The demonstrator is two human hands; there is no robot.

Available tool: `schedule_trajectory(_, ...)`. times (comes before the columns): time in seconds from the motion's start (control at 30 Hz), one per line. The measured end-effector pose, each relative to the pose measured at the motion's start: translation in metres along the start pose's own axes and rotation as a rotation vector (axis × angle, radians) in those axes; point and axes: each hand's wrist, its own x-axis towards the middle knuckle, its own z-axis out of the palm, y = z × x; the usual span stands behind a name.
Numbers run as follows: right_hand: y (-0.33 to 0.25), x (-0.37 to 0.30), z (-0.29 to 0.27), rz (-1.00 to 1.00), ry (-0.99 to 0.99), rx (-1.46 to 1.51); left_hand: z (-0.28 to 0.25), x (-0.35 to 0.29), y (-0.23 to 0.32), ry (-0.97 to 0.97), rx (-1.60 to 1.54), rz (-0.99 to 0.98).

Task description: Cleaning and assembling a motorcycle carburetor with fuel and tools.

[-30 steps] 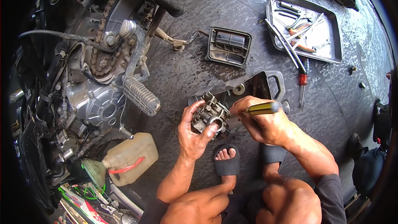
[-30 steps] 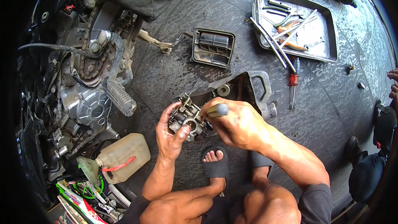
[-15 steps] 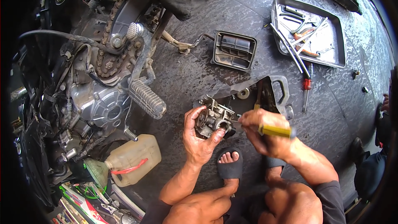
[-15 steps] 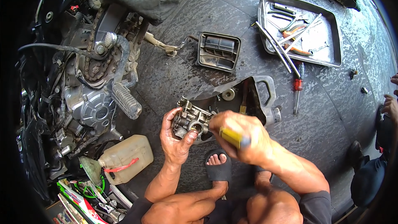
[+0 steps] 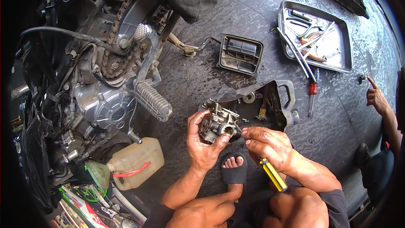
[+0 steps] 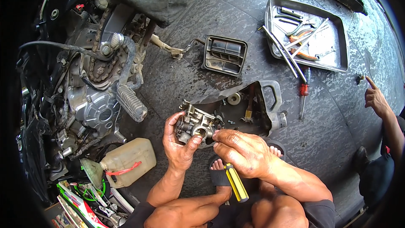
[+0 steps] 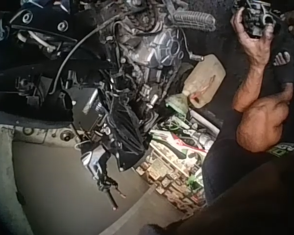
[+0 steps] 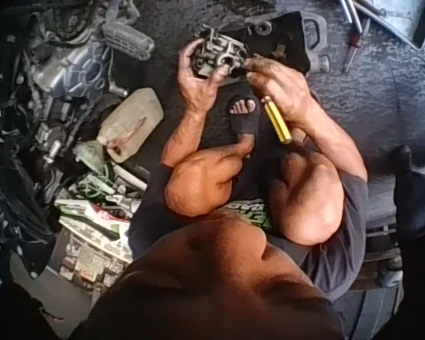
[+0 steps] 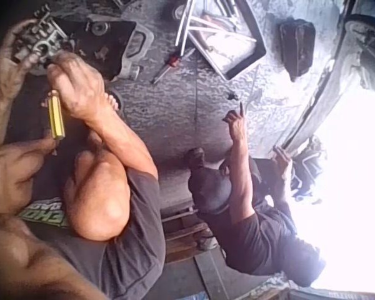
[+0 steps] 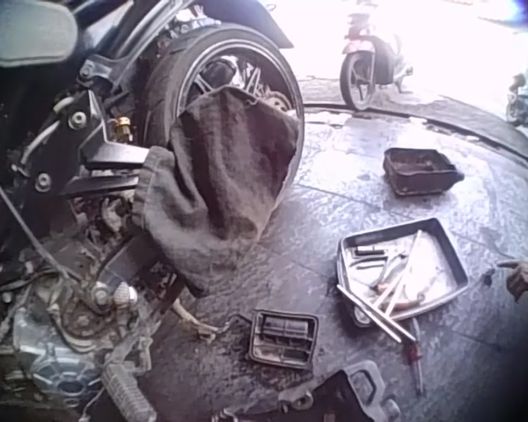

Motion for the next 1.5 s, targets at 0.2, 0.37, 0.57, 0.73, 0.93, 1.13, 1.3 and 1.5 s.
schedule_trajectory(0.2, 0.000, 0.002, 0.004, -0.027, -0.050, -0.064, 0.002, 0.000, -0.001, 0.027, 0.045, 0.032)
schedule_trajectory(0.37, 0.001, 0.000, 0.007, -0.043, -0.042, -0.044, 0.000, -0.001, 0.000, 0.041, 0.063, 0.010)
schedule_trajectory(0.57, 0.001, -0.007, 0.008, 0.007, -0.066, -0.032, 0.005, -0.003, 0.003, 0.048, -0.004, -0.024)
schedule_trajectory(0.73, -0.004, -0.002, 0.008, -0.017, 0.031, -0.032, 0.008, 0.001, 0.009, 0.058, 0.004, -0.011)
schedule_trajectory(0.93, -0.004, -0.007, 0.006, 0.026, -0.026, -0.043, 0.004, -0.001, 0.001, 0.079, 0.100, 0.049)
schedule_trajectory(1.13, 0.004, -0.006, 0.011, -0.041, 0.023, 0.022, 0.002, 0.002, 0.000, 0.081, 0.145, 0.188)
schedule_trajectory(1.3, 0.003, -0.004, 0.010, -0.011, 0.032, 0.027, 0.001, 0.003, 0.003, 0.039, 0.170, 0.228)
schedule_trajectory(1.5, 0.000, 0.000, 0.013, 0.035, 0.076, 0.054, -0.002, 0.002, 0.003, 0.047, 0.229, 0.259)
